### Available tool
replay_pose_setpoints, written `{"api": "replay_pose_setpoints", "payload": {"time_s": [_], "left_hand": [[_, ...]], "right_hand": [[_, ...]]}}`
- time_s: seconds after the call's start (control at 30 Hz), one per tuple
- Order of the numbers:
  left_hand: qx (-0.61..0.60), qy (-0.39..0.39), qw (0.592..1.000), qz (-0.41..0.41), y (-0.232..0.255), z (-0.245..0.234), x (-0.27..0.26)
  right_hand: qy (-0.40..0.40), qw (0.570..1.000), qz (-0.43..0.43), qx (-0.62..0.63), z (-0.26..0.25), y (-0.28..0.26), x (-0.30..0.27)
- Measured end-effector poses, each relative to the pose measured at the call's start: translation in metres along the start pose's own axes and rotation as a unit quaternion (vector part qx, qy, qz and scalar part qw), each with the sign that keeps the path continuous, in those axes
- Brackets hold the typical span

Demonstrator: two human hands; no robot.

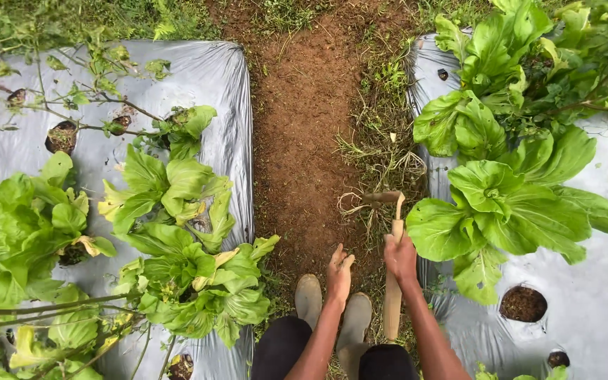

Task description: The person uses a hoe to loosen soil and remove weeds from the ground between rows of plants covered with plastic mulch. They gather the uprooted weeds by hand and toss them aside, repeating this process along the row.

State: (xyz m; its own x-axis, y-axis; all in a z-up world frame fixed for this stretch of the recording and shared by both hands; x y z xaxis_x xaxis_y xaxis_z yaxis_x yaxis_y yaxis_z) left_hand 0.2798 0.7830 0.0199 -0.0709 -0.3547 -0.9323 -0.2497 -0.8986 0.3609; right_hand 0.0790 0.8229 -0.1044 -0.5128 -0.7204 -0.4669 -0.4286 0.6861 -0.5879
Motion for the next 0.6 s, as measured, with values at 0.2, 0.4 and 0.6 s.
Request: {"api": "replay_pose_setpoints", "payload": {"time_s": [0.2, 0.4, 0.6], "left_hand": [[-0.081, 0.026, 0.993, -0.078, 0.026, -0.047, -0.082], [-0.039, 0.05, 0.993, -0.103, 0.113, -0.042, -0.111], [0.007, 0.048, 0.997, -0.068, 0.235, -0.016, -0.078]], "right_hand": [[-0.038, 0.86, 0.119, 0.495, -0.069, -0.136, -0.087], [-0.009, 0.785, 0.249, 0.567, -0.1, -0.199, -0.101], [0.041, 0.706, 0.314, 0.633, -0.095, -0.2, -0.046]]}}
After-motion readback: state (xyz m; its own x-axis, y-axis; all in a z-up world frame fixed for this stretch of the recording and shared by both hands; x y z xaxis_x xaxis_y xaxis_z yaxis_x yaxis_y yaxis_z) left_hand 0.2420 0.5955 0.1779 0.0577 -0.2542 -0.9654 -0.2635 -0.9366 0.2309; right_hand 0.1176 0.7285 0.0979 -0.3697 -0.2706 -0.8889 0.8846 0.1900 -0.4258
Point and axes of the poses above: each hand's wrist, its own x-axis towards the middle knuckle, its own z-axis out of the palm, y = z × x, the point moved 3 cm from there along x, towards the middle knuckle, and after that the axes turned 15 degrees about -z, right-handed, at the moved point
